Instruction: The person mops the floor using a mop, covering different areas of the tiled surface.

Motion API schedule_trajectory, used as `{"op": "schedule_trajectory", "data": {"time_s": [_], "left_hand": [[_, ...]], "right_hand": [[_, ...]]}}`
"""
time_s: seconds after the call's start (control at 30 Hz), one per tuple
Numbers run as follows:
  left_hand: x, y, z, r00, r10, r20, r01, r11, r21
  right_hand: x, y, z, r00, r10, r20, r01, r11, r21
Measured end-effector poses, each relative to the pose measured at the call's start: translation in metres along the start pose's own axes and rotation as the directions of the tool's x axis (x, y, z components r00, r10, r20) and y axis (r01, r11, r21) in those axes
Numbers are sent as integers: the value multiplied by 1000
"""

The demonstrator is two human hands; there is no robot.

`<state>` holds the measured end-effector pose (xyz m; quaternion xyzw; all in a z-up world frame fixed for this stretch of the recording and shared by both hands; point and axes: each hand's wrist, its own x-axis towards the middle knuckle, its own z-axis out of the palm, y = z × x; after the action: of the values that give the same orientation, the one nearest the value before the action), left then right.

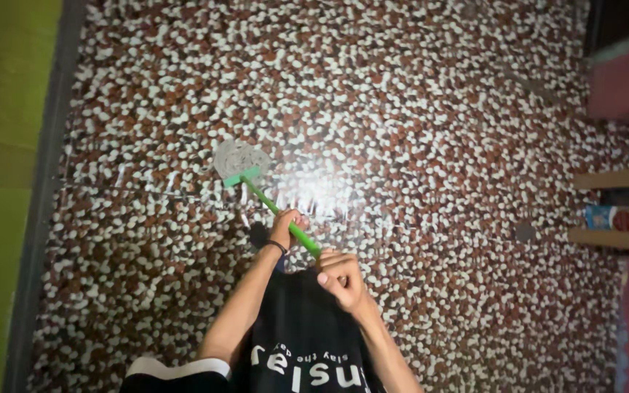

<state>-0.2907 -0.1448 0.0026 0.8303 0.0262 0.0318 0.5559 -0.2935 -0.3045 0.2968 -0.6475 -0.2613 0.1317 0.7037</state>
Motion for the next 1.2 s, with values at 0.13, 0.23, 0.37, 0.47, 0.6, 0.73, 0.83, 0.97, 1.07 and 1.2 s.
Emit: {"op": "schedule_trajectory", "data": {"time_s": [0.13,0.23,0.37,0.47,0.6,0.73,0.83,0.97,1.07,1.2], "left_hand": [[-5,19,39,988,88,127,-76,992,-101],[3,31,80,967,158,201,-114,970,-216],[-7,51,131,923,206,325,-155,972,-178],[-13,68,167,894,229,385,-118,950,-290],[-15,83,189,806,225,547,-108,966,-237],[-6,86,193,745,333,577,-161,931,-329],[4,77,181,692,276,667,-31,934,-355],[22,57,150,587,-32,809,571,724,-386],[32,47,111,699,72,712,228,921,-317],[44,55,51,814,224,536,-207,974,-92]], "right_hand": [[-30,-21,-16,1000,-5,-31,2,994,-107],[-48,-33,-29,996,30,-83,-42,988,-151],[-70,-45,-44,986,6,-168,-46,972,-232],[-79,-51,-51,983,-3,-184,-61,938,-340],[-80,-50,-52,978,23,-206,-108,905,-412],[-70,-41,-48,984,37,-172,-108,899,-424],[-65,-39,-50,989,52,-142,-107,905,-412],[-52,-39,-49,991,33,-129,-80,923,-377],[-36,-37,-41,996,14,-85,-44,934,-355],[-16,-29,-28,999,-34,-37,22,960,-278]]}}
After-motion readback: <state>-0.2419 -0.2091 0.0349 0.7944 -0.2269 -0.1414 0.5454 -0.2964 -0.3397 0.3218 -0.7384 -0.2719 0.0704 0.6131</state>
